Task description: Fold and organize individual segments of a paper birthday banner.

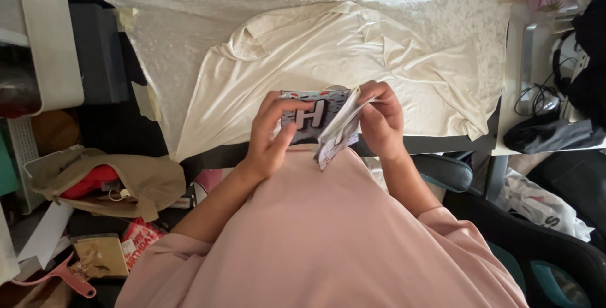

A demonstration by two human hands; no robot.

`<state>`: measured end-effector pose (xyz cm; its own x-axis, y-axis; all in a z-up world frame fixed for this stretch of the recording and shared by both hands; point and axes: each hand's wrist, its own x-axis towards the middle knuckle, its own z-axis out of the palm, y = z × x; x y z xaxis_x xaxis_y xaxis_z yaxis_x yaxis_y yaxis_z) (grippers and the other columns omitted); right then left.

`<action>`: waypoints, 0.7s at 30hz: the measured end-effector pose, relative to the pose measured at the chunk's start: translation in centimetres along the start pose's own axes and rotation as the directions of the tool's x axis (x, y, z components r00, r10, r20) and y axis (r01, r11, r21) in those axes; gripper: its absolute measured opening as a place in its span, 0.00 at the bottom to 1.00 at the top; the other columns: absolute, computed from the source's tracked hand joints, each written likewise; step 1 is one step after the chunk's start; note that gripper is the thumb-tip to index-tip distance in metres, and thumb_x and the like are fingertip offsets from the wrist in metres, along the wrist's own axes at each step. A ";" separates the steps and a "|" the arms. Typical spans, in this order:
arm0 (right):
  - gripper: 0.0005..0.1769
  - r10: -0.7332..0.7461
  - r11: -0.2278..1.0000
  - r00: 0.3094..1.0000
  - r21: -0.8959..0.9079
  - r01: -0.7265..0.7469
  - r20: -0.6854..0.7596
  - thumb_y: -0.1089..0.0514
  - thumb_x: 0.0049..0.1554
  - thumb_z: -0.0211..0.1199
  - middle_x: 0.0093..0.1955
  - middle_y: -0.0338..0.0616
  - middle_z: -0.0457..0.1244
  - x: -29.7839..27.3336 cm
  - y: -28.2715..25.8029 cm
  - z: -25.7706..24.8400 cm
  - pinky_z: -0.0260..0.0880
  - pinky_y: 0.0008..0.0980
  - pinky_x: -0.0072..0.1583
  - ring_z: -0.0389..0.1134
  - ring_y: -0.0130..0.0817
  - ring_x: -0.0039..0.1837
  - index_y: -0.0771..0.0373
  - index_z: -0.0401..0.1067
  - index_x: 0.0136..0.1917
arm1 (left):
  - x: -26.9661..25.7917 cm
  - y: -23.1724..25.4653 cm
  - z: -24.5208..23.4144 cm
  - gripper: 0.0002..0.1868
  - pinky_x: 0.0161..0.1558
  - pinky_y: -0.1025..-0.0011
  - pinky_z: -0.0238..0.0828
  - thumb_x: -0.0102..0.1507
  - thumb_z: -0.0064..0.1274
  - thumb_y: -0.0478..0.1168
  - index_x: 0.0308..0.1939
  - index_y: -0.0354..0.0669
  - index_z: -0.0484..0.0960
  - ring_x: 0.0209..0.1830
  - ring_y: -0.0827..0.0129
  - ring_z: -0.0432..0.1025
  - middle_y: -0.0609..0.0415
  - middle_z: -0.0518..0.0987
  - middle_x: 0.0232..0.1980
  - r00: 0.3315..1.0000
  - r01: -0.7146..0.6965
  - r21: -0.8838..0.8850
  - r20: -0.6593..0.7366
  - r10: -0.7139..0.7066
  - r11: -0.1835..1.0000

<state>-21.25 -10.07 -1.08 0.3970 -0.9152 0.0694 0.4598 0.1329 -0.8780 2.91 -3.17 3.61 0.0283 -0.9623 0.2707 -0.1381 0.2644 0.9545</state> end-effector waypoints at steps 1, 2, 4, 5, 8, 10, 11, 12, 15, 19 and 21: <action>0.06 0.000 1.000 1.000 0.000 0.000 -0.001 0.61 0.65 0.57 0.56 0.44 0.61 0.2 -0.1 0.1 0.62 0.35 0.65 0.61 0.33 0.59 0.63 0.66 0.55 | -0.1 -0.6 0.2 0.13 0.56 0.66 0.65 0.64 0.52 0.28 0.53 0.35 0.80 0.51 0.56 0.68 0.46 0.73 0.50 1.000 0.000 0.000 0.001 0.000 1.000; 0.06 0.030 0.998 0.999 0.062 -0.032 0.039 0.60 0.65 0.57 0.54 0.43 0.60 0.4 -0.2 0.1 0.62 0.35 0.65 0.61 0.33 0.58 0.63 0.65 0.54 | -0.3 -1.3 0.3 0.12 0.54 0.68 0.65 0.66 0.54 0.27 0.53 0.37 0.80 0.50 0.59 0.69 0.48 0.74 0.49 0.999 0.004 0.033 -0.037 -0.003 0.999; 0.06 0.061 0.990 0.995 0.122 -0.070 0.078 0.59 0.64 0.56 0.53 0.42 0.59 0.6 -0.1 0.1 0.61 0.35 0.65 0.61 0.33 0.58 0.62 0.64 0.53 | -0.6 -2.4 0.9 0.11 0.52 0.70 0.66 0.68 0.55 0.26 0.53 0.38 0.80 0.49 0.63 0.70 0.50 0.75 0.49 0.997 0.013 0.065 -0.076 -0.008 0.998; 0.06 0.110 0.967 0.989 0.220 -0.129 0.096 0.57 0.65 0.56 0.49 0.42 0.58 0.9 0.1 0.0 0.61 0.35 0.59 0.60 0.35 0.52 0.62 0.64 0.51 | -0.7 -2.9 1.2 0.13 0.54 0.71 0.67 0.68 0.54 0.25 0.56 0.38 0.76 0.51 0.66 0.70 0.50 0.73 0.52 0.992 0.012 0.018 -0.127 -0.009 1.000; 0.09 0.177 0.876 0.976 0.431 -0.216 0.130 0.54 0.65 0.53 0.42 0.43 0.56 1.9 0.4 -0.2 0.59 0.34 0.50 0.57 0.34 0.44 0.62 0.62 0.49 | 0.3 -2.4 1.2 0.21 0.56 0.73 0.69 0.68 0.53 0.25 0.63 0.37 0.67 0.54 0.71 0.69 0.52 0.71 0.55 0.981 0.052 -0.139 -0.179 -0.077 0.989; 0.10 0.195 0.806 0.970 0.541 -0.241 0.142 0.53 0.65 0.52 0.40 0.43 0.55 2.7 0.6 -0.5 0.57 0.31 0.46 0.55 0.31 0.42 0.61 0.61 0.48 | 1.1 -2.5 0.7 0.26 0.56 0.74 0.70 0.67 0.52 0.26 0.68 0.37 0.62 0.54 0.74 0.69 0.54 0.70 0.55 0.975 0.097 -0.246 -0.173 -0.142 0.964; 0.09 0.233 0.702 0.947 0.635 -0.322 0.223 0.53 0.64 0.52 0.41 0.43 0.54 3.1 0.8 -0.8 0.57 0.31 0.45 0.55 0.31 0.41 0.61 0.60 0.47 | 1.4 -3.0 0.4 0.25 0.54 0.76 0.70 0.66 0.52 0.27 0.65 0.37 0.64 0.51 0.77 0.69 0.55 0.71 0.52 0.968 0.191 -0.352 -0.086 -0.236 0.916; 0.09 0.257 0.580 0.916 0.709 -0.400 0.307 0.54 0.63 0.52 0.42 0.42 0.54 3.5 1.0 -1.1 0.57 0.30 0.45 0.54 0.31 0.40 0.61 0.60 0.46 | 1.7 -3.6 0.0 0.23 0.51 0.77 0.70 0.65 0.52 0.28 0.63 0.37 0.65 0.48 0.79 0.70 0.57 0.73 0.49 0.949 0.287 -0.446 0.011 -0.316 0.848; 0.10 0.282 0.494 0.913 0.772 -0.401 0.294 0.53 0.60 0.52 0.43 0.43 0.54 3.8 0.9 -0.4 0.57 0.31 0.43 0.53 0.32 0.38 0.62 0.59 0.45 | 0.9 -6.3 0.1 0.10 0.50 0.76 0.69 0.66 0.51 0.29 0.52 0.36 0.72 0.45 0.79 0.70 0.57 0.75 0.46 0.901 0.423 -0.551 0.174 -0.397 0.719; 0.11 0.340 0.373 0.895 0.832 -0.411 0.289 0.53 0.60 0.51 0.46 0.44 0.53 3.3 1.2 -0.3 0.57 0.31 0.44 0.53 0.33 0.39 0.63 0.59 0.44 | 0.9 -7.1 -0.2 0.05 0.45 0.77 0.68 0.67 0.51 0.30 0.46 0.38 0.72 0.41 0.80 0.68 0.59 0.74 0.40 0.887 0.443 -0.523 0.139 -0.440 0.729; 0.08 0.379 0.513 0.892 0.747 -0.423 0.245 0.54 0.56 0.52 0.45 0.42 0.53 3.0 1.8 -0.7 0.57 0.33 0.48 0.54 0.34 0.45 0.60 0.60 0.42 | 0.8 -7.4 -0.7 0.05 0.45 0.78 0.66 0.66 0.50 0.29 0.45 0.38 0.72 0.40 0.81 0.67 0.60 0.73 0.39 0.889 0.434 -0.469 0.084 -0.450 0.769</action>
<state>-19.76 -12.87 -2.78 0.7233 -0.6730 -0.1546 0.6611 0.7396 -0.1261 4.61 -5.87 -3.10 0.0046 -0.9798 -0.1998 0.3700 -0.1840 0.9106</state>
